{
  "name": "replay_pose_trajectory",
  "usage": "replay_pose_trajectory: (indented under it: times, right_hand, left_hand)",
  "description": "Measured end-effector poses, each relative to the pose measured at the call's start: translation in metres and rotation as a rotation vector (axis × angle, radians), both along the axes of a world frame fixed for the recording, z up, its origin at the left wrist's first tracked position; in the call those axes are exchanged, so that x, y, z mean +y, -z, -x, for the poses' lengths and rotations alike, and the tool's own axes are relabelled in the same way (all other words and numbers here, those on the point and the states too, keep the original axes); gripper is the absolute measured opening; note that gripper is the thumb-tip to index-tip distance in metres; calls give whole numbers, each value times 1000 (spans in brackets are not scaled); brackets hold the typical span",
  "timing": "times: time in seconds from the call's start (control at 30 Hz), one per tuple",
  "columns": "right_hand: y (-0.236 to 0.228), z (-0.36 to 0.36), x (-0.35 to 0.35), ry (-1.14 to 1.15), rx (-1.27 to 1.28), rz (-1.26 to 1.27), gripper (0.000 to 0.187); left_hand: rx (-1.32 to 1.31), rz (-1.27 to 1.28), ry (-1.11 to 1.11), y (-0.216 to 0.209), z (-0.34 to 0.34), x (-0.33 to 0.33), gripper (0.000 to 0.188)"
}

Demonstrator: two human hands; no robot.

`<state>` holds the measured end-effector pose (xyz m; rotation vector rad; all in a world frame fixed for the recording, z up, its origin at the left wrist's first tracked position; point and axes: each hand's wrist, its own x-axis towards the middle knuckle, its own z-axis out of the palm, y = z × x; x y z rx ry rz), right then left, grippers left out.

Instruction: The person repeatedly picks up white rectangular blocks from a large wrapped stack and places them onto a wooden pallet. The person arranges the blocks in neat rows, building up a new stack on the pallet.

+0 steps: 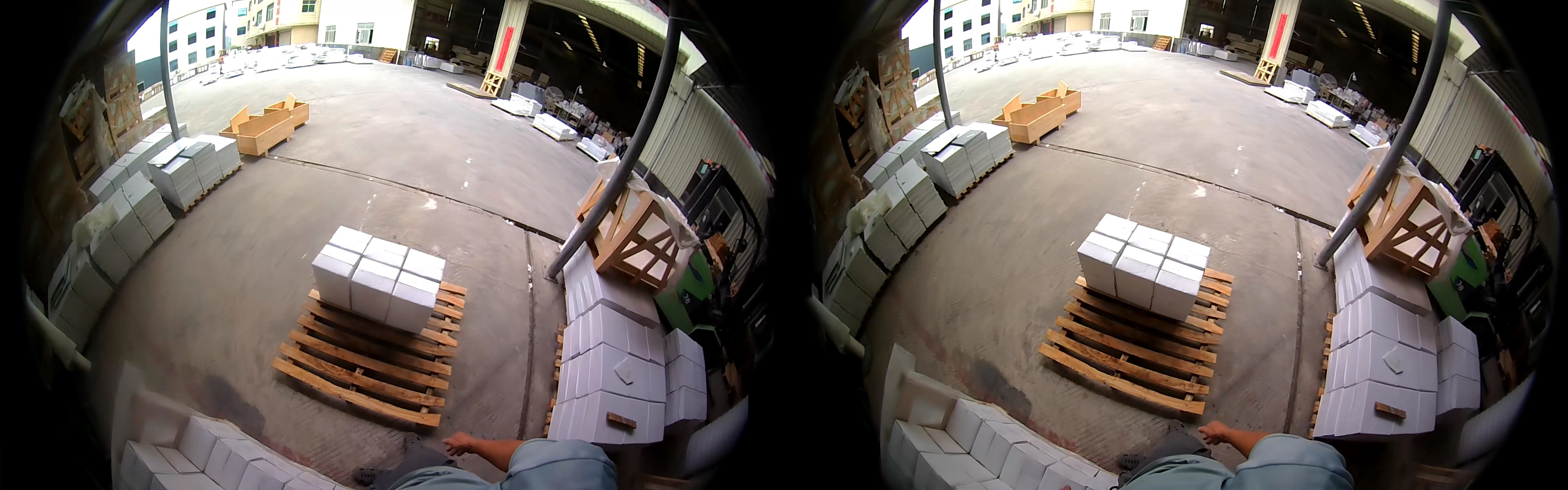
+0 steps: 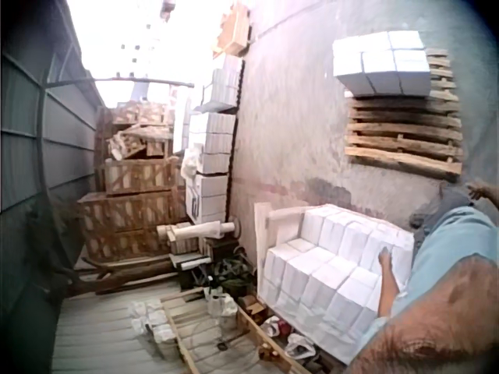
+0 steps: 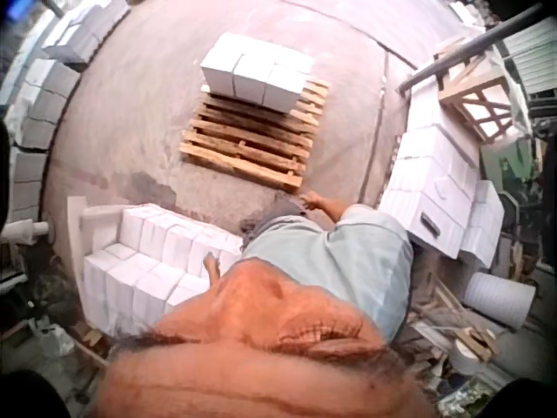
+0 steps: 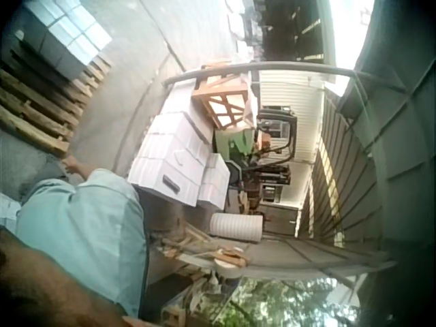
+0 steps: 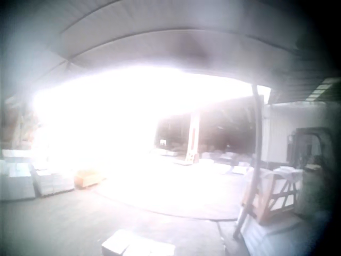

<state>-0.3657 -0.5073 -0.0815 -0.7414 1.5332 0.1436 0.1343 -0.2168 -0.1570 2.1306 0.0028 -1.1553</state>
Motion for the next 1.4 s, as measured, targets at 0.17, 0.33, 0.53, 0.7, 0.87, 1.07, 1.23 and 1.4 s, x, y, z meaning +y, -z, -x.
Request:
replay_pose_trajectory:
  times: [0.17,0.33,0.53,0.7,0.87,1.07,1.23,1.4]
  right_hand:
    - [-1,23,-36,59,-42,54,48]
    - [-11,79,-58,178,-13,70,46]
    - [10,153,-80,275,3,39,45]
    - [2,146,-109,278,6,17,46]
    - [-4,126,-137,350,-36,82,45]
    - [-20,92,-165,371,-37,97,47]
    - [-31,95,-175,479,-12,128,47]
    - [-39,116,-149,603,55,106,45]
  left_hand:
    - [-51,-72,85,-29,39,-36,37]
    - [-35,-148,264,-10,65,-54,41]
    - [52,-181,88,-13,114,-86,32]
    - [78,-258,91,-21,119,-86,30]
    - [86,-327,147,-18,97,-112,27]
    - [104,-205,174,15,26,-205,29]
    - [59,-62,347,20,-1,-321,27]
    - [16,55,464,-25,27,-421,27]
